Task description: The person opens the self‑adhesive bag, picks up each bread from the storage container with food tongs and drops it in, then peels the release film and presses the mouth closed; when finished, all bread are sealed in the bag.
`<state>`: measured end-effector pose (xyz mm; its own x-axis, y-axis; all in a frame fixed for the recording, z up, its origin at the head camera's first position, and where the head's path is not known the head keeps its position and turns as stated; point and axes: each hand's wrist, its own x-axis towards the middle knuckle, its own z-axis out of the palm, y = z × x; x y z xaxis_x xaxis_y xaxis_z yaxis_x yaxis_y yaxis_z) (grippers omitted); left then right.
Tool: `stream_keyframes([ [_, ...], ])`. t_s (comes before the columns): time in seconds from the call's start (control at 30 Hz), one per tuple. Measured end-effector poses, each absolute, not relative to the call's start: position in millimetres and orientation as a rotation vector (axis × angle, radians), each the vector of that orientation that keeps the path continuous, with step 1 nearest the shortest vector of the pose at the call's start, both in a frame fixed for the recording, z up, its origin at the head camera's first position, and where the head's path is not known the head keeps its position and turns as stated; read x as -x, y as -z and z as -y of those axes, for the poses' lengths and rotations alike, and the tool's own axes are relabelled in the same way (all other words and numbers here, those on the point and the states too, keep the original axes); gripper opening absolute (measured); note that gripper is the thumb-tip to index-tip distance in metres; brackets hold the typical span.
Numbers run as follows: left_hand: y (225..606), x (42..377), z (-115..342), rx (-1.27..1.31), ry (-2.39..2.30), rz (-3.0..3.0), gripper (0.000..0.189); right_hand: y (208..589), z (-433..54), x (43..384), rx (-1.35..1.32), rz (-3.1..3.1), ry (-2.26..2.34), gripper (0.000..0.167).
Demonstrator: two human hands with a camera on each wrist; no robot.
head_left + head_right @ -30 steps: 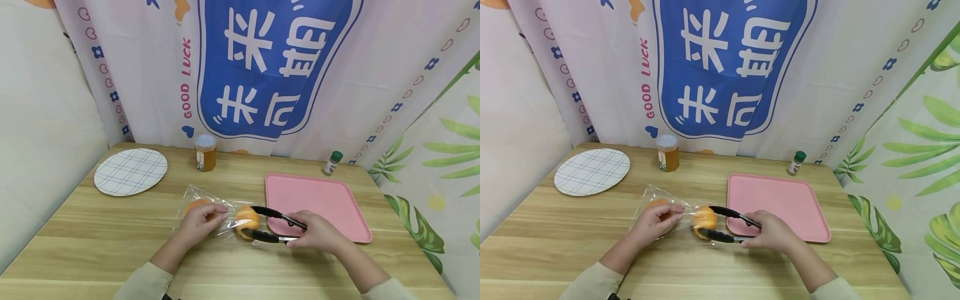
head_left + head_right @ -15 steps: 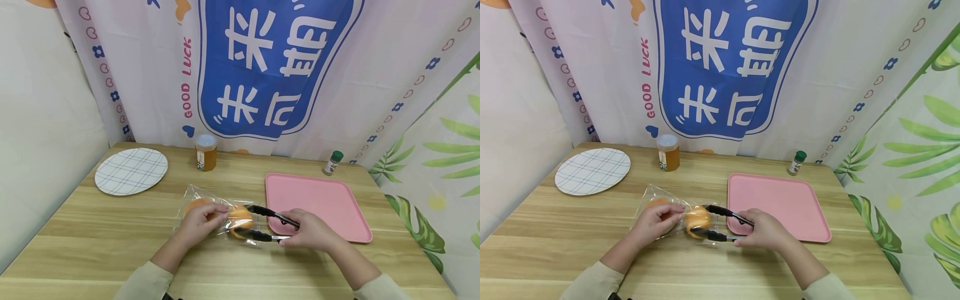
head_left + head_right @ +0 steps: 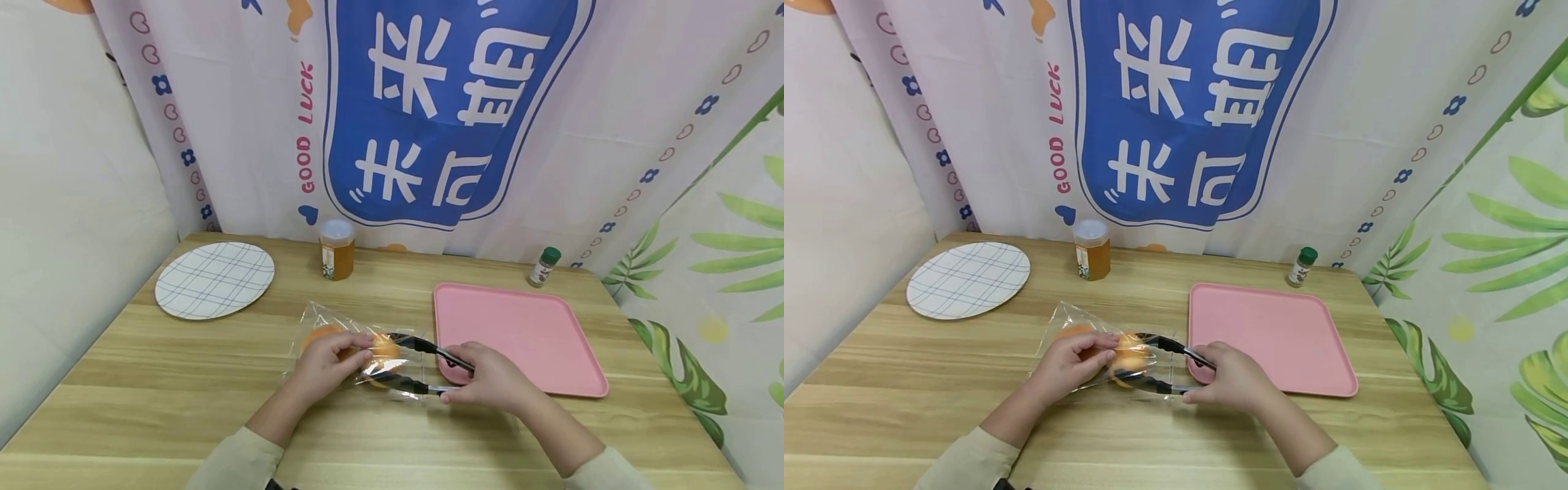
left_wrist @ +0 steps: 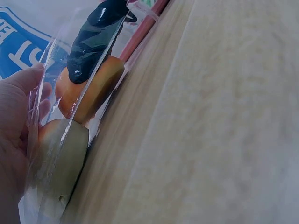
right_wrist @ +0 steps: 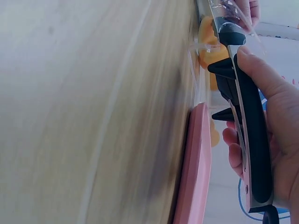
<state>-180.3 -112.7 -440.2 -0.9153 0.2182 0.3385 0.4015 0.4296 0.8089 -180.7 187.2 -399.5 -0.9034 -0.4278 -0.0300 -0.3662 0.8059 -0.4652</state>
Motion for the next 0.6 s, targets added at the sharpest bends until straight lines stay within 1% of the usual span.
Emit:
stream_keyframes([
  [0.3,440.3,180.7,113.0,0.547,1.487,2.495,0.013,400.4,-182.4,178.6,0.674,-2.908,0.638,0.076],
  [0.43,440.7,180.8,113.1,0.552,1.474,2.492,0.013,398.6,-183.2,178.0,0.686,-2.913,0.598,0.08],
  [0.6,440.9,181.0,112.9,0.548,1.469,2.499,0.013,396.5,-187.5,178.2,0.619,-2.871,0.6,0.086],
])
